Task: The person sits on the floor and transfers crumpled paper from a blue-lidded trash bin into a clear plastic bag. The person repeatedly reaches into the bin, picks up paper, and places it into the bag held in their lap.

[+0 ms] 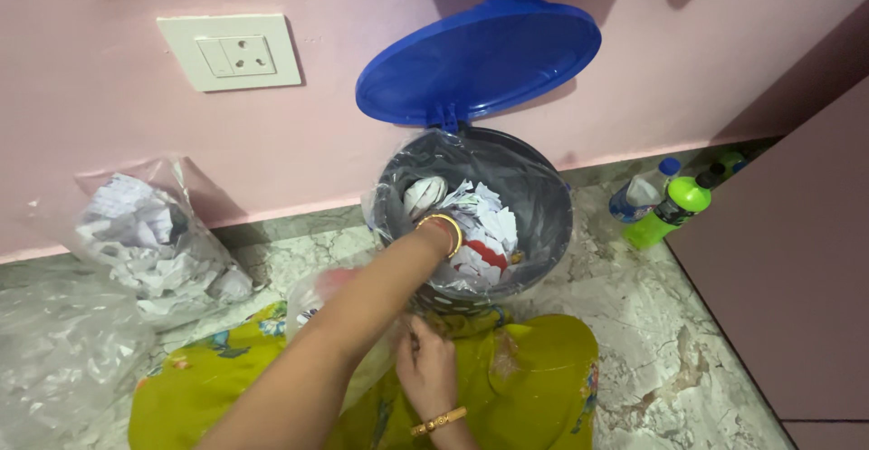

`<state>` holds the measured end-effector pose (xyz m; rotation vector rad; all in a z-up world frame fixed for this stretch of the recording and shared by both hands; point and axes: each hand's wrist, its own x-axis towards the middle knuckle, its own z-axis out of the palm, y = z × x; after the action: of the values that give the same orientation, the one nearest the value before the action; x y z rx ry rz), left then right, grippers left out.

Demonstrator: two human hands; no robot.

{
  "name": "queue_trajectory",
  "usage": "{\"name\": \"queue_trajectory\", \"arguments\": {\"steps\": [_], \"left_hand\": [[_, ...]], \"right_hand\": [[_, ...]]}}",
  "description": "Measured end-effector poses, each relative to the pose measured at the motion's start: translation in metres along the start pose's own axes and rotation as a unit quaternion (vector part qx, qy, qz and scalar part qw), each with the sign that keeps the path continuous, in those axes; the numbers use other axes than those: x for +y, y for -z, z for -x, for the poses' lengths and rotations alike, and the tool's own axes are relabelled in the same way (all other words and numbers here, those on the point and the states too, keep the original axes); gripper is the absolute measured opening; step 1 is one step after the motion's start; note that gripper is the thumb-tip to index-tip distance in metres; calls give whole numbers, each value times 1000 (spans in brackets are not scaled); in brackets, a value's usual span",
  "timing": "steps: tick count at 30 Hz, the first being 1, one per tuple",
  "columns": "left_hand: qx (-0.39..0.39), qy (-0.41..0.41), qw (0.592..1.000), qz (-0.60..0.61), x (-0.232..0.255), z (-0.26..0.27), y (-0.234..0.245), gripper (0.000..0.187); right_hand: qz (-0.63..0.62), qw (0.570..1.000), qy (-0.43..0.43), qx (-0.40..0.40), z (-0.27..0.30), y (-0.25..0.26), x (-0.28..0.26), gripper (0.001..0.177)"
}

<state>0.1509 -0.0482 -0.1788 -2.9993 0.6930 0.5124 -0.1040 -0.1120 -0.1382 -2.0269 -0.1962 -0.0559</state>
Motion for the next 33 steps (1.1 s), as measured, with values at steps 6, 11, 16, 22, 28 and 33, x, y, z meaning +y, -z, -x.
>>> {"name": "queue_trajectory", "arguments": {"steps": [6, 11, 16, 22, 28, 33], "left_hand": [[14, 50, 999, -3, -34, -40, -41, 39], [87, 8, 996, -32, -49, -60, -45, 33], [38, 38, 998, 18, -40, -34, -32, 74], [-24, -4, 999, -30, -19, -20, -30, 75], [-59, 29, 997, -41, -18, -22, -20, 65], [-81, -16, 995, -52, -12, -26, -13, 56]], "right_hand": [[-56, 998, -16, -1, -2, 1, -14, 23], [-19, 1000, 12, 12, -2, 3, -17, 19], [-46, 998, 50, 18, 3, 1, -7, 19], [-26, 1000, -11, 0, 5, -1, -1, 25], [-62, 998, 26, 13, 3, -4, 2, 26], [-4, 1000, 12, 27, 1, -4, -1, 24]]}}
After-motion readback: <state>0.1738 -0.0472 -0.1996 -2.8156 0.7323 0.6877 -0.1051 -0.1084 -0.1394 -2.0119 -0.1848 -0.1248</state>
